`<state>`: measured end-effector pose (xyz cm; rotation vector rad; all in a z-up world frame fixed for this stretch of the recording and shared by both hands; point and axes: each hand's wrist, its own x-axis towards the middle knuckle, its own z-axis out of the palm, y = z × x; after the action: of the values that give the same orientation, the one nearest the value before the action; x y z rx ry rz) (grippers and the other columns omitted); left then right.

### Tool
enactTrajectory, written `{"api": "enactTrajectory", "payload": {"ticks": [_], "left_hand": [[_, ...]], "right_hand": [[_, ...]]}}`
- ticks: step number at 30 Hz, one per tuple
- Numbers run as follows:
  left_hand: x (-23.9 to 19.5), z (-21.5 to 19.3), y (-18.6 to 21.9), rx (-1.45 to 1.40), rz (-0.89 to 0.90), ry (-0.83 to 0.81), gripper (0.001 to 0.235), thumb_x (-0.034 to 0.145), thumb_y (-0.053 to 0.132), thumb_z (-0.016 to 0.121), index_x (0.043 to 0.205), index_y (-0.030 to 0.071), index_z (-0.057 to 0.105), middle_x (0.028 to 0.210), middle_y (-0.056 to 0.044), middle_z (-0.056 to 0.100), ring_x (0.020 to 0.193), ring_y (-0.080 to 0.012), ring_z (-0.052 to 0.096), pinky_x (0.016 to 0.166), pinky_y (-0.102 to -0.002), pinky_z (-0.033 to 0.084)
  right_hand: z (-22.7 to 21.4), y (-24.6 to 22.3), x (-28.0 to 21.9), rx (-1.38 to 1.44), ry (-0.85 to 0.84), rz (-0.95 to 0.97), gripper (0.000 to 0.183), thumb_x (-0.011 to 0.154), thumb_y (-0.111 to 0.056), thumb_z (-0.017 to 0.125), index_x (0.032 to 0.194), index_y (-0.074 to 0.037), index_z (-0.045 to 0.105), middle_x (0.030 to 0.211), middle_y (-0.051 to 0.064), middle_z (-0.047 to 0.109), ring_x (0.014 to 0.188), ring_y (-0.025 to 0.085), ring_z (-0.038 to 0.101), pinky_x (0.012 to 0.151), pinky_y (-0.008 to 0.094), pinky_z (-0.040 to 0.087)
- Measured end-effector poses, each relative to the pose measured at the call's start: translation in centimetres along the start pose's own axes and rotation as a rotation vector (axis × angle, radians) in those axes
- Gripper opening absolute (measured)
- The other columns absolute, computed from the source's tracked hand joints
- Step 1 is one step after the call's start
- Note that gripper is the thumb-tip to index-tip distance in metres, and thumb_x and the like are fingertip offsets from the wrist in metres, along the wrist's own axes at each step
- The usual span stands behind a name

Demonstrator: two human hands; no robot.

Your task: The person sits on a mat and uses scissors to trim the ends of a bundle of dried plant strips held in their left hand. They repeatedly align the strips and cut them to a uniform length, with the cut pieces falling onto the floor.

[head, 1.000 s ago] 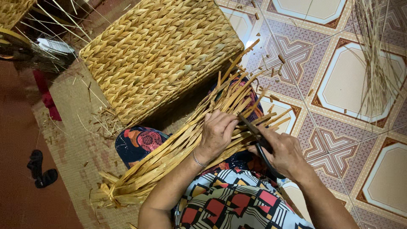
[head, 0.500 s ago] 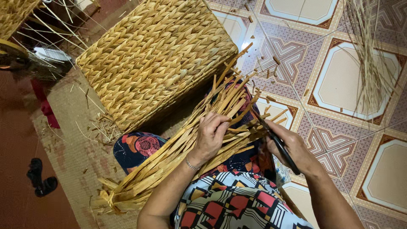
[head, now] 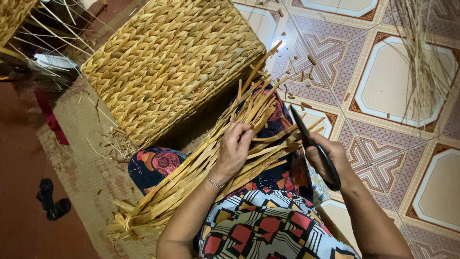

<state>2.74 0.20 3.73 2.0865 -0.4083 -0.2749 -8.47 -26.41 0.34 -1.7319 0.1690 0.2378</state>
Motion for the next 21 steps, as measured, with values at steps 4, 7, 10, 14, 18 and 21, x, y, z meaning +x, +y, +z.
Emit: {"api": "enactTrajectory", "payload": {"ticks": [4, 7, 10, 14, 18, 21], "left_hand": [[-0.1, -0.7, -0.2, -0.225, -0.235, 0.011, 0.017, 0.104, 0.015, 0.056, 0.105, -0.001, 0.062, 0.090, -0.006, 0.067, 0.080, -0.0131, 0.062, 0.072, -0.028, 0.052], [-0.1, -0.7, -0.8, -0.435, -0.251, 0.048, 0.018, 0.107, 0.016, 0.053, 0.108, 0.000, 0.060, 0.096, -0.006, 0.067, 0.086, -0.0105, 0.062, 0.077, -0.026, 0.053], [-0.3, -0.5, -1.2, -0.463, -0.202, 0.071, 0.018, 0.108, 0.016, 0.053, 0.111, -0.001, 0.059, 0.098, -0.005, 0.067, 0.090, -0.0097, 0.062, 0.081, -0.025, 0.052], [-0.9, -0.3, -1.0, -0.441, -0.204, 0.041, 0.018, 0.108, 0.016, 0.054, 0.109, -0.001, 0.059, 0.096, -0.004, 0.066, 0.090, -0.0091, 0.061, 0.082, -0.024, 0.052], [-1.2, -0.1, -1.2, -0.369, -0.344, 0.019, 0.018, 0.108, 0.015, 0.059, 0.109, -0.002, 0.064, 0.085, -0.006, 0.057, 0.076, -0.0126, 0.047, 0.066, -0.028, 0.041], [-1.1, 0.1, -1.6, -0.459, -0.229, 0.032, 0.018, 0.109, 0.016, 0.055, 0.109, -0.001, 0.061, 0.096, -0.003, 0.067, 0.089, -0.0078, 0.060, 0.080, -0.023, 0.051]], "right_hand": [[0.4, -1.3, 0.3, -0.132, -0.053, -0.077, 0.044, 0.095, -0.031, 0.060, 0.134, -0.009, 0.061, 0.079, 0.002, 0.073, 0.061, 0.010, 0.070, 0.056, 0.031, 0.056], [1.2, -3.3, -0.5, -0.217, -0.117, 0.112, 0.060, 0.084, -0.032, 0.066, 0.140, -0.013, 0.059, 0.074, 0.006, 0.072, 0.061, 0.017, 0.070, 0.059, 0.039, 0.058], [2.6, -4.4, -0.4, -0.316, -0.173, 0.177, 0.070, 0.079, -0.041, 0.074, 0.143, -0.016, 0.058, 0.079, 0.010, 0.070, 0.067, 0.022, 0.070, 0.068, 0.044, 0.058], [3.9, -4.8, 0.2, -0.459, -0.118, -0.015, 0.073, 0.079, -0.046, 0.077, 0.141, -0.011, 0.058, 0.081, 0.012, 0.069, 0.077, 0.024, 0.068, 0.074, 0.046, 0.055], [4.4, -4.6, 0.4, -0.384, -0.068, -0.236, 0.065, 0.087, -0.046, 0.073, 0.135, -0.005, 0.059, 0.093, 0.013, 0.071, 0.075, 0.022, 0.069, 0.066, 0.042, 0.056], [4.8, -4.3, 0.3, -0.393, -0.191, 0.055, 0.061, 0.085, -0.047, 0.069, 0.135, -0.013, 0.063, 0.066, 0.006, 0.070, 0.054, 0.018, 0.068, 0.054, 0.037, 0.054]]}}
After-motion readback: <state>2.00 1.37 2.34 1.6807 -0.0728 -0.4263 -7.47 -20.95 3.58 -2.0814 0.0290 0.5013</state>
